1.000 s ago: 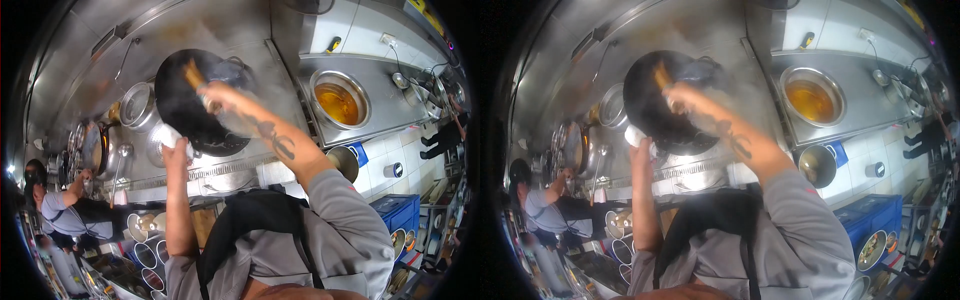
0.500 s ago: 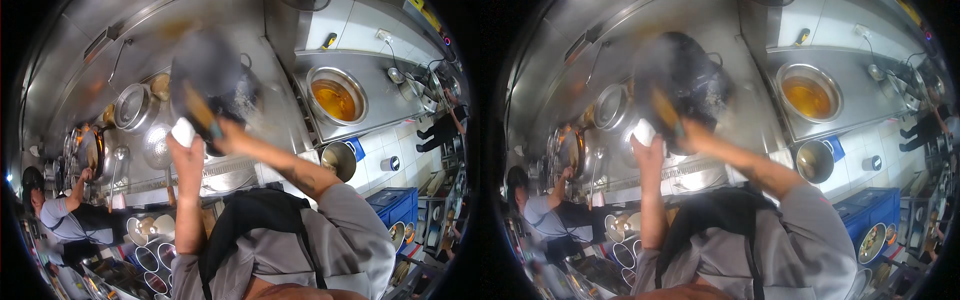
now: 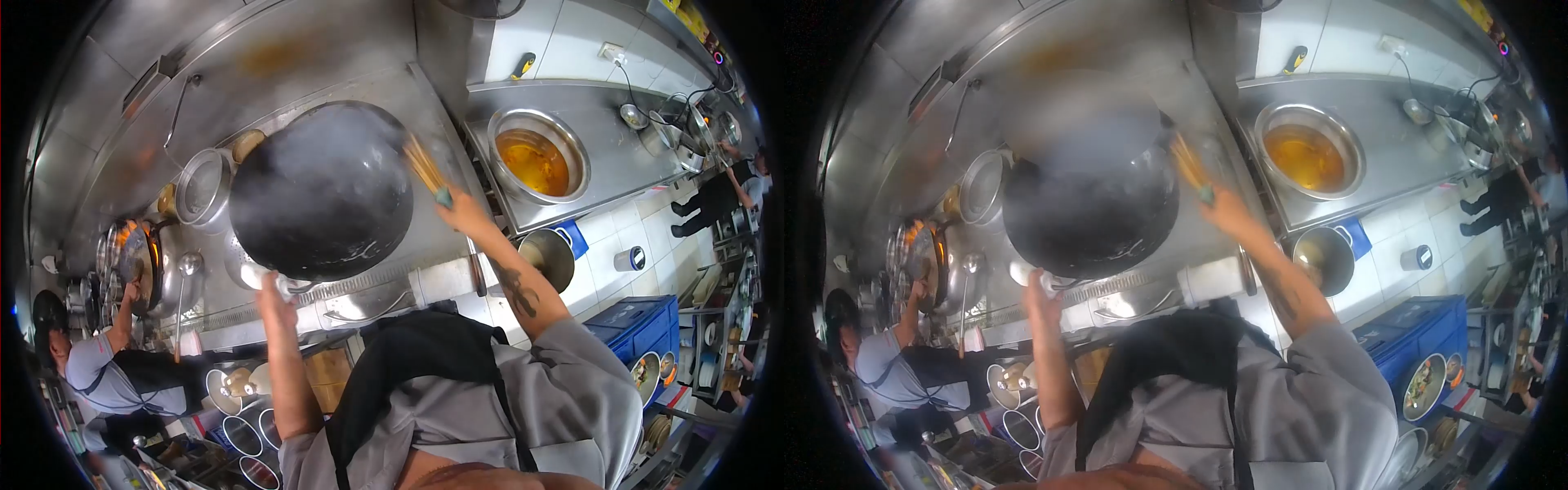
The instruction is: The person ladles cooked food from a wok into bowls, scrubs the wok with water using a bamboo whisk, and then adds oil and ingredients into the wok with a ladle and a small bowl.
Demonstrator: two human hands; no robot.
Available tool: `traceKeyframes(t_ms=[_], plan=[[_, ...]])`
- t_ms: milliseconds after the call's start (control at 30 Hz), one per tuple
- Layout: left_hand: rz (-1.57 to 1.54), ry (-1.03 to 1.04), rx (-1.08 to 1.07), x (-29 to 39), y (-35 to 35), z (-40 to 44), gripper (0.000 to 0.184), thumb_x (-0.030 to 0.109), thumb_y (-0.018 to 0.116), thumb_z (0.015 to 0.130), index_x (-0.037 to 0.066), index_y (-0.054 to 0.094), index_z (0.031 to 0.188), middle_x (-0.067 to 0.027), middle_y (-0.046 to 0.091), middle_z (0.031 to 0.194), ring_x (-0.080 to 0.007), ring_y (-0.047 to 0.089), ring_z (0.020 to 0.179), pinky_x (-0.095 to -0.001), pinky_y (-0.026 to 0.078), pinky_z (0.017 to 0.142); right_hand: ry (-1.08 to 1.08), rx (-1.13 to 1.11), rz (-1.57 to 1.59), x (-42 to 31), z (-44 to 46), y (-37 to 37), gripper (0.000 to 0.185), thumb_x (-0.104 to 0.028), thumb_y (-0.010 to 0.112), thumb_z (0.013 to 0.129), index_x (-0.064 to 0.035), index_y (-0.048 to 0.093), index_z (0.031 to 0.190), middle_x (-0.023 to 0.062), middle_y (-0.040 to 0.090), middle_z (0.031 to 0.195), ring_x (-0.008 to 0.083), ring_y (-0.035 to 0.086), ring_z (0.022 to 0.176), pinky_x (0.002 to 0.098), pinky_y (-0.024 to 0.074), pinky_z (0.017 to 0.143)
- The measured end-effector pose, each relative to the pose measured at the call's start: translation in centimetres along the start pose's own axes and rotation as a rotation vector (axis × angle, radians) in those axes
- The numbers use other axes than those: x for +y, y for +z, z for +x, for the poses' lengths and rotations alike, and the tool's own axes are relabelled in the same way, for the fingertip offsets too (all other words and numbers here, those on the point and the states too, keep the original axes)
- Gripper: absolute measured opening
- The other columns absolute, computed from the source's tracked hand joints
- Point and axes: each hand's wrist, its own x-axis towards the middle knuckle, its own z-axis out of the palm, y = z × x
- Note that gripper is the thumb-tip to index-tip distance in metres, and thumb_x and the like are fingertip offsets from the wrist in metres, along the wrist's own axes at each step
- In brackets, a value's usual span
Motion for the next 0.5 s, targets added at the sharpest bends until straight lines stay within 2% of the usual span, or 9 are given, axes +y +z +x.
traceKeyframes(t_ms=[67,133,200,233,267,333,367,467,500], plan=[[-0.109,-0.118,-0.045,-3.5,-0.2,1.0,0.016,0.022,0.060,0.082,0.016,0.055,0.095,0.0008,0.058,0.080,-0.0135,0.056,0.077,-0.0342,0.039,0.065,0.168,-0.013,0.060,1.4,-2.7,0.7,0.056,-0.025,0.067,0.081,0.0006,0.052,0.129,0.0268,0.066,0.098,0.0382,0.066,0.092,0.0448,0.0521,0.080],[-0.317,-0.194,-0.125,-7.4,1.5,2.3,0.011,0.023,0.059,0.084,0.017,0.056,0.092,0.0013,0.058,0.081,-0.0143,0.055,0.075,-0.0360,0.038,0.068,0.163,-0.040,0.050,5.5,-5.0,3.0,0.057,-0.030,0.067,0.081,0.0005,0.053,0.127,0.0282,0.065,0.096,0.0391,0.066,0.091,0.0461,0.0517,0.081],[-0.313,-0.198,-0.227,-8.3,4.6,1.3,0.011,0.025,0.058,0.086,0.017,0.057,0.093,0.0011,0.058,0.085,-0.0146,0.052,0.078,-0.0360,0.037,0.067,0.332,-0.154,-0.037,3.7,-7.3,3.2,0.056,-0.031,0.064,0.083,0.0027,0.051,0.127,0.0298,0.064,0.095,0.0407,0.065,0.092,0.0466,0.0518,0.081],[-0.295,-0.233,-0.196,-8.2,6.1,1.4,0.013,0.026,0.057,0.088,0.017,0.058,0.097,0.0011,0.058,0.089,-0.0138,0.051,0.081,-0.0346,0.036,0.064,0.417,-0.213,-0.082,2.9,-8.3,3.3,0.056,-0.031,0.063,0.085,0.0038,0.051,0.127,0.0307,0.064,0.095,0.0415,0.065,0.092,0.0469,0.0518,0.082],[-0.279,-0.269,-0.166,-8.0,7.6,1.4,0.015,0.027,0.056,0.090,0.016,0.059,0.101,0.0011,0.057,0.094,-0.0131,0.049,0.084,-0.0331,0.035,0.060,0.357,-0.204,-0.120,3.9,-9.2,4.4,0.055,-0.031,0.062,0.086,0.0048,0.050,0.126,0.0310,0.064,0.095,0.0417,0.065,0.092,0.0471,0.0518,0.081],[-0.302,-0.258,-0.165,-8.7,9.2,3.0,0.016,0.027,0.054,0.091,0.016,0.058,0.102,0.0011,0.057,0.095,-0.0129,0.048,0.083,-0.0330,0.036,0.061,0.243,-0.177,-0.193,7.3,-10.3,7.1,0.054,-0.031,0.059,0.088,0.0069,0.049,0.125,0.0316,0.063,0.094,0.0420,0.065,0.091,0.0477,0.0520,0.081],[-0.311,-0.245,-0.187,-9.0,9.8,3.7,0.016,0.026,0.054,0.091,0.016,0.058,0.102,0.0010,0.056,0.096,-0.0127,0.048,0.083,-0.0326,0.036,0.060,0.261,-0.203,-0.253,6.1,-10.4,6.2,0.051,-0.028,0.057,0.089,0.0077,0.048,0.123,0.0314,0.062,0.095,0.0440,0.063,0.092,0.0495,0.0514,0.081],[-0.338,-0.210,-0.210,-9.4,10.8,5.2,0.015,0.026,0.053,0.091,0.015,0.057,0.101,0.0008,0.056,0.095,-0.0126,0.049,0.082,-0.0315,0.036,0.057,0.240,-0.045,-0.405,6.2,-11.1,5.2,0.057,-0.023,0.061,0.086,0.0060,0.045,0.131,0.0333,0.056,0.108,0.0471,0.058,0.103,0.0463,0.0493,0.089],[-0.340,-0.208,-0.192,-9.5,11.3,5.2,0.015,0.026,0.053,0.091,0.015,0.057,0.100,0.0007,0.057,0.094,-0.0127,0.049,0.081,-0.0312,0.036,0.056,0.267,-0.048,-0.433,6.5,-11.2,5.2,0.055,-0.022,0.062,0.085,0.0052,0.046,0.130,0.0323,0.058,0.106,0.0469,0.058,0.102,0.0462,0.0493,0.089]])
